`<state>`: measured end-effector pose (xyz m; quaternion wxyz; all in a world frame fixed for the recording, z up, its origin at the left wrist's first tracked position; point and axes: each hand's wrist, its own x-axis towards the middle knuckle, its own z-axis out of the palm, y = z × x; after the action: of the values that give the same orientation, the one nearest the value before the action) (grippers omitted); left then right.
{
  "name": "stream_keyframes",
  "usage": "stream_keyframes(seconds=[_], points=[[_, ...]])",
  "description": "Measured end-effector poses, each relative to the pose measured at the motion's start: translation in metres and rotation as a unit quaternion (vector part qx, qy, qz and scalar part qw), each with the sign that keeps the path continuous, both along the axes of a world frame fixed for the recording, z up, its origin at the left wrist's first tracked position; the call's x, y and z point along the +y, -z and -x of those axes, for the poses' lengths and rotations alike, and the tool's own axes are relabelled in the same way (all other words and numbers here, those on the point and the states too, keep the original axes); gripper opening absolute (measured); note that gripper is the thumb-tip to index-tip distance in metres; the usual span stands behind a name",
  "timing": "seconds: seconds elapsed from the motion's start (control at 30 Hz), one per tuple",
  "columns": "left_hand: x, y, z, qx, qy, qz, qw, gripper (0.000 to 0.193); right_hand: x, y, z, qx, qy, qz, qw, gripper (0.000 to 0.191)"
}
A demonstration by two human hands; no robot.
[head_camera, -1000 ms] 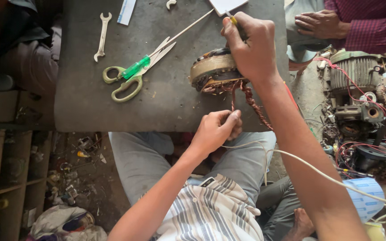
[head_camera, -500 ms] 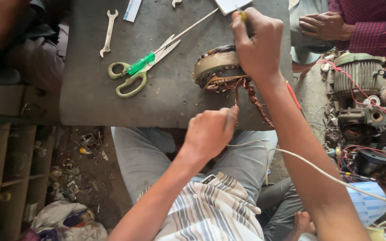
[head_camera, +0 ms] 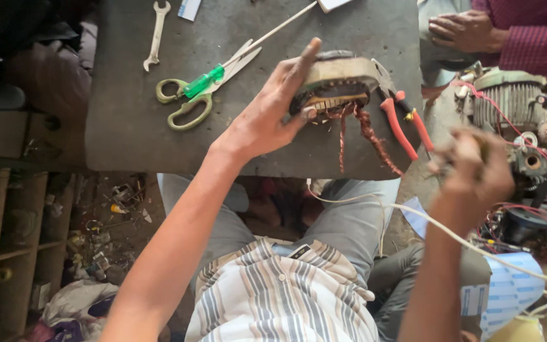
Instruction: The person uses a screwdriver to adjust and manipulate copper wires on a motor stator. They repeatedly insert the tool into slots, twist wires, and reposition the stator on the workbench.
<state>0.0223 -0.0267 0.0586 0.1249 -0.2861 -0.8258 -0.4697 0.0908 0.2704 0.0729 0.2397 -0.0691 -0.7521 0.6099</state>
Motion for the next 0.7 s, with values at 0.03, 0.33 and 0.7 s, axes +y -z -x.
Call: stream_keyframes(seconds=[0.03, 0.33, 0.7], points=[[-0.002, 0.007, 0.0, -0.054, 0.027, -0.026, 0.998, 0.098, 0.014, 0.004, -0.013, -0.024, 0.021, -0.042, 0.999, 0.016], [0.013, 0.052, -0.003, 0.051, -0.074, 0.006, 0.996, 0.107, 0.026, 0.062, -0.155, -0.342, 0.128, -0.301, 0.881, 0.033], [0.021, 0.074, -0.015, 0.016, -0.094, -0.022, 0.995, 0.101, -0.109, 0.074, -0.084, -0.069, -0.14, -0.116, 0.981, 0.038]])
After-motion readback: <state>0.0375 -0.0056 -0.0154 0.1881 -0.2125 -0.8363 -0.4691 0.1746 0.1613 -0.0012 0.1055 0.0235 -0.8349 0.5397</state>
